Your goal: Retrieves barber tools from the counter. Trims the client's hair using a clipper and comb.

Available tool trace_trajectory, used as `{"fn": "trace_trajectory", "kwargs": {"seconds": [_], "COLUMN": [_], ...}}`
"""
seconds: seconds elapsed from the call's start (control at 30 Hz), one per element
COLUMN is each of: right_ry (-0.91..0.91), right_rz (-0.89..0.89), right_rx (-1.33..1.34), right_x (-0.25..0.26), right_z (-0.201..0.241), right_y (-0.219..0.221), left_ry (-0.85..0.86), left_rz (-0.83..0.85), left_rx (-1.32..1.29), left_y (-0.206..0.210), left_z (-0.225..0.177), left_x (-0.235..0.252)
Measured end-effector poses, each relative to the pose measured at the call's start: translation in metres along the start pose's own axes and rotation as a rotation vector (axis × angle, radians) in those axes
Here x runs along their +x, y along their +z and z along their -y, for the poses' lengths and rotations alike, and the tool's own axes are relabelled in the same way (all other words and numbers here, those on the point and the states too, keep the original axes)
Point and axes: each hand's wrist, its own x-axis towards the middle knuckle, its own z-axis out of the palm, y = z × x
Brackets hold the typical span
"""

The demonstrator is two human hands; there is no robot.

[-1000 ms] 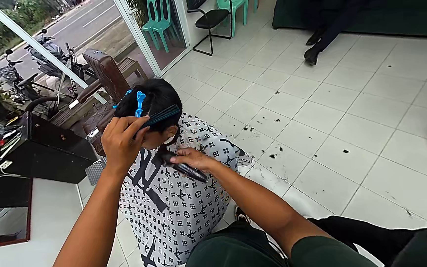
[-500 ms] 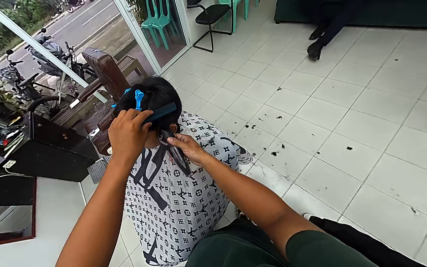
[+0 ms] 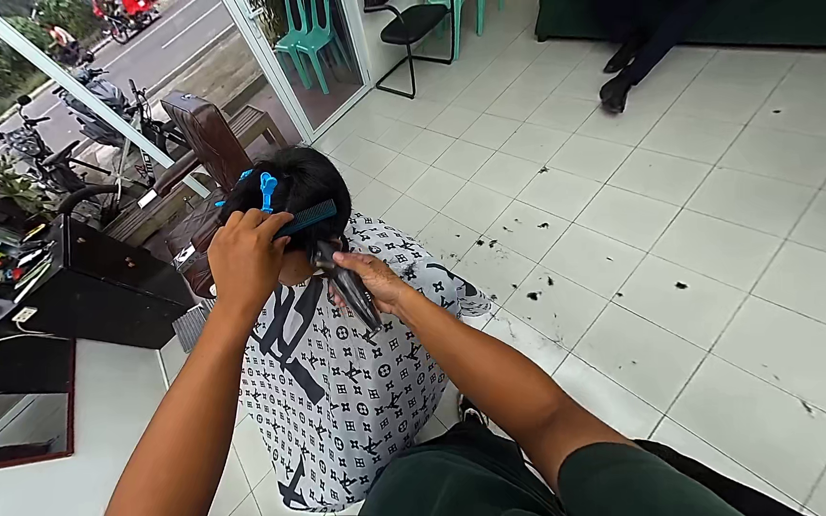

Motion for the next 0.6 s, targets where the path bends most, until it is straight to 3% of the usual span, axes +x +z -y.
{"fn": "trace_trajectory", "kwargs": {"seconds": [0.1, 0.27, 0.43, 0.5, 0.6], "right_ry": [-0.132, 0.099, -0.133, -0.119, 0.056], "right_rz": [-0.034, 0.004, -0.055, -0.056, -0.073], "right_rx": [0.071, -0.138, 0.061, -0.115, -0.451], "right_x": [0.002, 0.002, 0.003, 0.005, 0.006], "right_z": [0.001, -0.007, 0.005, -0.002, -0.013], "right_y": [0.002, -0.003, 0.007, 0.005, 0.003], "left_ry": [-0.016, -0.002, -0.021, -0.011, 0.005], "left_rz": [0.018, 0.005, 0.021, 0.018, -0.012], "left_rx": [-0.010, -0.028, -0.033, -0.031, -0.041], "left_y": [0.002, -0.001, 0.002, 0.001, -0.001], "left_z": [0.004, 0.002, 0.005, 0.007, 0.008], "left_x": [-0.002, -0.001, -0.003, -0.005, -0.008]}}
